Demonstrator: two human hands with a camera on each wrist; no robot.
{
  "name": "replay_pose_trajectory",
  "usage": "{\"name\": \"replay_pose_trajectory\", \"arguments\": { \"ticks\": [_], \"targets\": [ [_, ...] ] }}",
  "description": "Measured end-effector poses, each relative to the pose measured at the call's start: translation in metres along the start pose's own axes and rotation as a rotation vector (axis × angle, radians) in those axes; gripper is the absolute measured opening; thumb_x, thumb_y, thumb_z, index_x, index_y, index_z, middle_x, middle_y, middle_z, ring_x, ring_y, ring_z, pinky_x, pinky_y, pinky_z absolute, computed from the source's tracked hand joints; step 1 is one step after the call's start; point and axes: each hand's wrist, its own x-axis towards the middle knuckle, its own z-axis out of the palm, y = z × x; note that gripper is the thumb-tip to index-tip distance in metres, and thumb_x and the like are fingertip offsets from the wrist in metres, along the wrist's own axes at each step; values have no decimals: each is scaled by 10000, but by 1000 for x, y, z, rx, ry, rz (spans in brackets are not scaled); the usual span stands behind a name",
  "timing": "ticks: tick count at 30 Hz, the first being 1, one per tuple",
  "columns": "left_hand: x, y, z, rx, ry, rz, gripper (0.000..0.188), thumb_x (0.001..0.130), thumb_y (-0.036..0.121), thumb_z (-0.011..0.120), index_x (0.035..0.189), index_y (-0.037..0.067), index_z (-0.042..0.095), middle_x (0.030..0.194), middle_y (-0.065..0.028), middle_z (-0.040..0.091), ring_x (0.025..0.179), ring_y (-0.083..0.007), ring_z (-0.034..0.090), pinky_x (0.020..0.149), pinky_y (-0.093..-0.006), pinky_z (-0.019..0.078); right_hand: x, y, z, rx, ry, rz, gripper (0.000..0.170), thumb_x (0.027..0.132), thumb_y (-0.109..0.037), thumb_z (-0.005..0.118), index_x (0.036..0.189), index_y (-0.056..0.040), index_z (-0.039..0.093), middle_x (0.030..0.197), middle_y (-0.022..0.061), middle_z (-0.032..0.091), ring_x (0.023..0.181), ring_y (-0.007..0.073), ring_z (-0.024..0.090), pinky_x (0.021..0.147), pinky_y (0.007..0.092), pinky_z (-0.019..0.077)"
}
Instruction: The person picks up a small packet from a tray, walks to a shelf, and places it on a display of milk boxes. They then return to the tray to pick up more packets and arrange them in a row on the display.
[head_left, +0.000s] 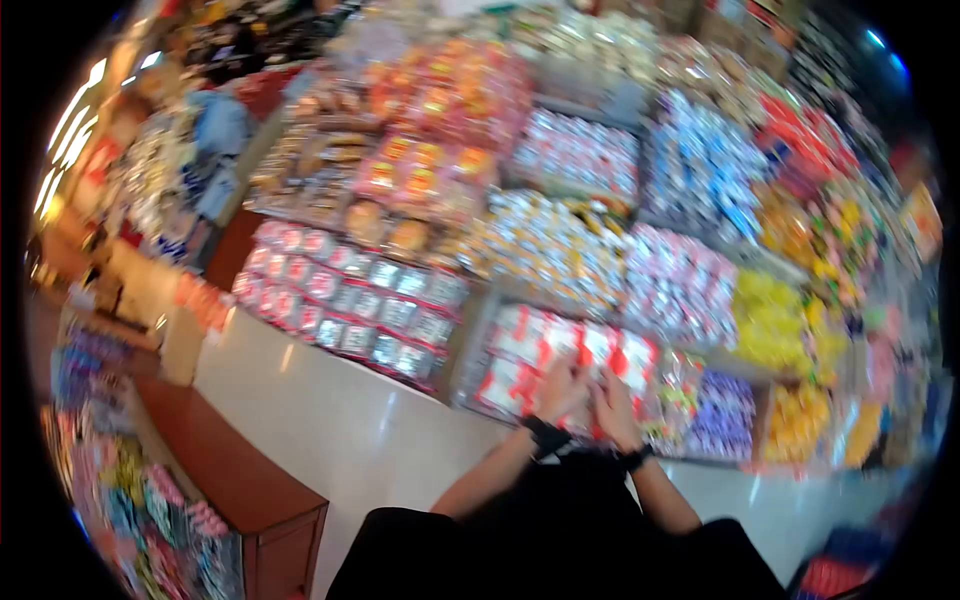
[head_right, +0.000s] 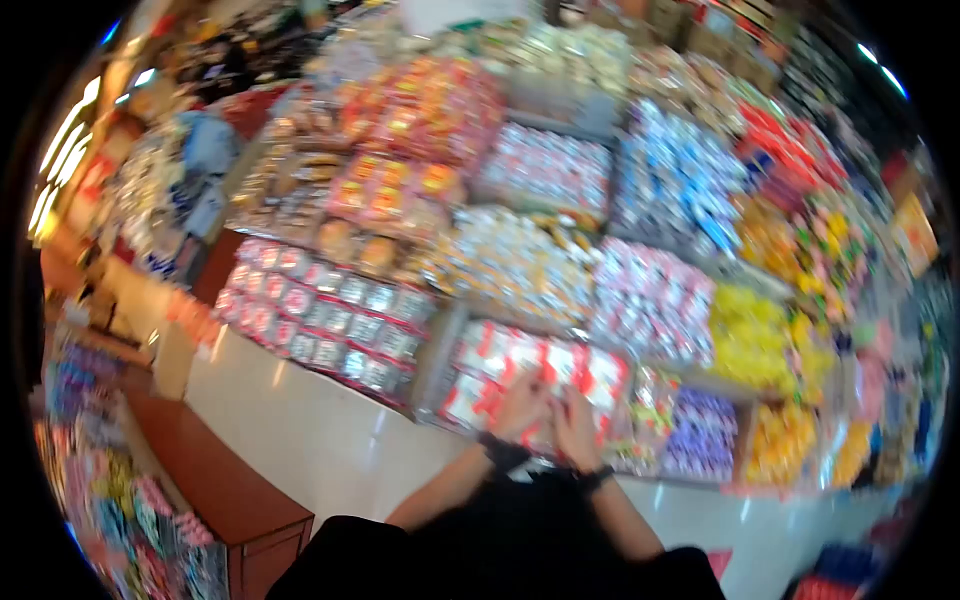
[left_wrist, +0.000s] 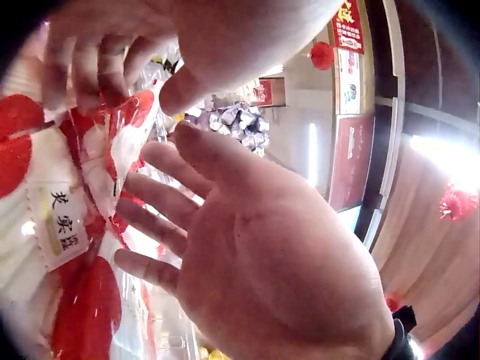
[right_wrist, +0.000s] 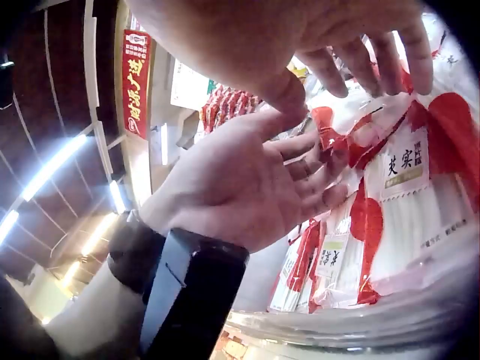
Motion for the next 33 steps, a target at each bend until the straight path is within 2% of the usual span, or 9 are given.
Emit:
{"name": "replay_pose_trajectory", "arguments": {
  "ticks": [1, 2, 4, 10, 14, 18, 21, 27, 33],
  "targets": [
    [-1, 4, -2, 242, -2, 50, 325, 959, 198, 604, 1197, -23, 581, 1032, -171, 662, 924, -214, 648, 798, -347, 528, -2, -2, -4, 17, -19, 2, 482, 1001, -241, 570, 1376, 50, 485, 1289, 261, 588, 1150, 363, 586, 989, 428, 454],
    [1, -6, 6, 139, 47, 56, 309, 946, 197, 623, 1158, -25, 586, 1010, -179, 664, 897, -220, 654, 772, -353, 530, -3, 8, -1, 33, 0, -61, 483, 1004, -236, 569, 1392, 37, 479, 1303, 243, 588, 1158, 328, 592, 999, 395, 456],
    [-1, -15, 6, 18, 106, 58, 303, 931, 189, 651, 1134, -28, 590, 997, -186, 671, 871, -232, 666, 754, -359, 537, -1, -21, -22, 236, -164, 174, 467, 997, -195, 581, 1402, 13, 476, 1292, 200, 607, 1159, 254, 597, 986, 344, 471],
    [-28, 4, 7, -41, 238, 87, 394, 925, 152, 678, 1256, -23, 557, 1144, -198, 666, 1079, -291, 660, 897, -367, 536, 0, -13, -36, 288, -246, 27, 438, 994, -176, 589, 1371, 25, 492, 1277, 172, 612, 1143, 240, 607, 936, 350, 507],
    [-62, 9, 13, -152, 383, 85, 364, 949, 123, 661, 1269, -12, 554, 1174, -139, 664, 1065, -216, 654, 873, -324, 532, 0, -12, -52, 372, -209, -101, 493, 971, -201, 635, 1376, 39, 488, 1296, 186, 561, 1048, 234, 622, 772, 310, 534],
    [-118, 43, 32, -472, 466, 74, 340, 975, 93, 633, 1290, 9, 537, 1173, -67, 658, 1046, -135, 629, 842, -269, 518, 1, -24, -77, 511, -522, -71, 488, 984, -179, 617, 1398, 33, 470, 1147, 133, 655, 980, 179, 650, 795, 305, 542],
    [-160, 54, 48, -567, 557, -20, 352, 994, 112, 612, 1318, 23, 509, 1180, -61, 654, 1037, -123, 621, 821, -255, 513, -12, -24, -80, 550, -605, -194, 496, 986, -194, 609, 1407, 28, 467, 1024, 159, 701, 858, 202, 677, 739, 309, 544],
    [-229, 63, 78, -525, 806, -90, 402, 988, 128, 619, 1363, 30, 512, 1207, -71, 646, 1036, -131, 620, 821, -268, 514, -37, -47, -92, 619, -902, -289, 453, 996, -197, 613, 1384, 7, 503, 1078, 137, 691, 947, 151, 657, 818, 285, 526],
    [-294, 76, 101, -397, 1126, -131, 260, 965, 187, 665, 1136, -7, 690, 984, -44, 721, 874, -110, 666, 741, -259, 529, -64, -86, -101, 497, -1200, -406, 498, 1013, -302, 565, 1409, -9, 495, 1205, 156, 675, 962, 193, 665, 799, 314, 524]
  ]
}}
